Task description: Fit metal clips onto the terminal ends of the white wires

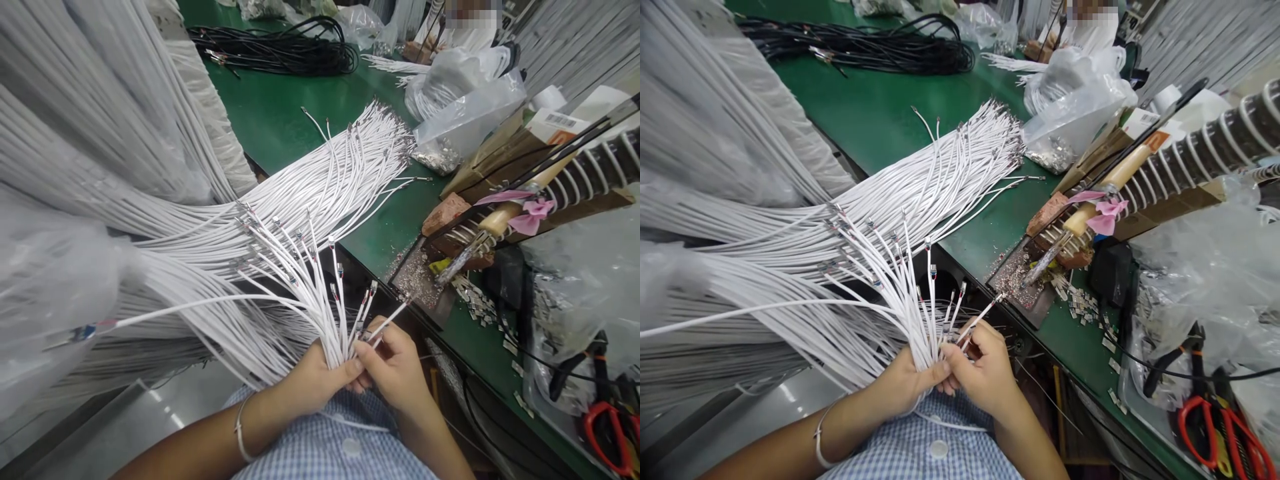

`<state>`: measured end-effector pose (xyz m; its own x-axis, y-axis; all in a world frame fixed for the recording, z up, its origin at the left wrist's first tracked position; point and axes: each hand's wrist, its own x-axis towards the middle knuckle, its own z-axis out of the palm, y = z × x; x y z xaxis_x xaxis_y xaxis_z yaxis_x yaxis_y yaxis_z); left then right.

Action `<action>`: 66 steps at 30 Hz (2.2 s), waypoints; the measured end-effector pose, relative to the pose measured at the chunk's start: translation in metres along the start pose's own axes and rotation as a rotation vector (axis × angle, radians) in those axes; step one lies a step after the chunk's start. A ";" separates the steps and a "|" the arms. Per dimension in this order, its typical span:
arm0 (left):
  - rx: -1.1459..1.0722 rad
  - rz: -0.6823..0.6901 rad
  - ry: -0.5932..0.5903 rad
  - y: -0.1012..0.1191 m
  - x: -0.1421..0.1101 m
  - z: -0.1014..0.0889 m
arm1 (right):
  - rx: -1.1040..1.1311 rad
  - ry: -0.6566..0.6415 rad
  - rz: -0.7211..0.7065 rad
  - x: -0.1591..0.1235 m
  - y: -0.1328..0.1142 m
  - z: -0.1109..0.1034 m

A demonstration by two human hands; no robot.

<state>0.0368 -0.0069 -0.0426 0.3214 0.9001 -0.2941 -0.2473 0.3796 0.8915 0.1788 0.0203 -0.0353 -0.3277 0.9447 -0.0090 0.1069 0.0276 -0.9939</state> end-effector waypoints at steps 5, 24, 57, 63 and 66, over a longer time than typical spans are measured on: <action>0.005 0.034 -0.017 0.001 -0.003 -0.002 | -0.065 -0.028 -0.054 -0.001 -0.006 -0.006; -0.102 0.076 0.002 0.006 -0.002 0.002 | -0.018 -0.049 -0.067 -0.005 -0.001 -0.007; 0.085 0.130 -0.003 -0.004 -0.005 -0.008 | -0.010 0.139 -0.182 0.007 0.002 -0.010; 0.154 0.111 -0.005 -0.010 -0.005 -0.011 | 0.030 0.122 -0.125 0.005 -0.001 -0.006; 0.162 0.107 0.003 -0.009 -0.004 -0.010 | 0.095 0.091 -0.095 0.003 -0.001 -0.005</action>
<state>0.0288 -0.0119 -0.0525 0.2984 0.9341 -0.1958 -0.1295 0.2429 0.9614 0.1826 0.0246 -0.0333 -0.2451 0.9651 0.0917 -0.0114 0.0917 -0.9957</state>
